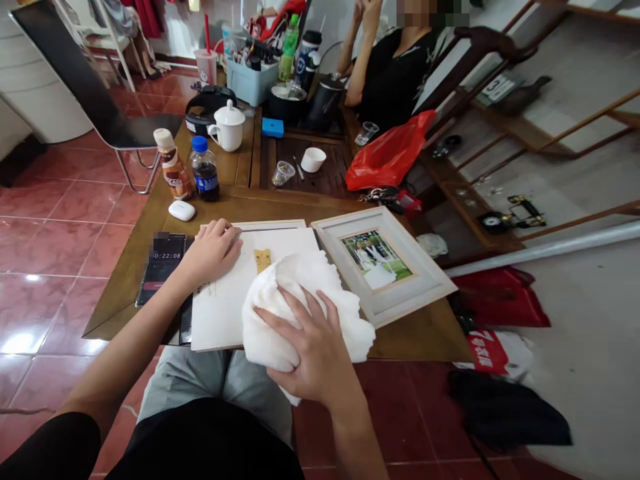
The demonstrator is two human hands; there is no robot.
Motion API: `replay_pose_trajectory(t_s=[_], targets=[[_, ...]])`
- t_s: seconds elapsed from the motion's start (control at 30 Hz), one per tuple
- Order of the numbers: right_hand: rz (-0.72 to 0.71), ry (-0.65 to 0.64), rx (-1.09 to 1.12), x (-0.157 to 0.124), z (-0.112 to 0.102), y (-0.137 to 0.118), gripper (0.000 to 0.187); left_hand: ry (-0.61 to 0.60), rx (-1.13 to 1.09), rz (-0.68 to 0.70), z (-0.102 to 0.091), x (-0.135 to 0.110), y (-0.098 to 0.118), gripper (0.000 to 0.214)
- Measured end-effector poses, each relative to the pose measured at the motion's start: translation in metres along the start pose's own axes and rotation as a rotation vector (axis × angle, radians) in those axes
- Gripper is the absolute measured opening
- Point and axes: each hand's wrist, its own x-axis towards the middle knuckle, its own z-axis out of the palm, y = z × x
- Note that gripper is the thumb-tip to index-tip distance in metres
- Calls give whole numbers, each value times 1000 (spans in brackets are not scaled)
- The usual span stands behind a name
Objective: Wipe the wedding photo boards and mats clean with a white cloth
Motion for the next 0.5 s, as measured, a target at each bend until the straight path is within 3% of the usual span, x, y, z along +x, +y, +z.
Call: replay_pose_trajectory(t_s=[0.1, 0.37, 0.5], targets=[[66, 7, -42, 10, 3, 1, 74, -7, 2, 32, -1, 0, -1, 35], [243, 2, -91, 75, 12, 16, 65, -1, -1, 58, 0, 1, -4, 37], [193, 1, -86, 84, 12, 20, 62, -11, 6, 39, 1, 1, -4, 36]])
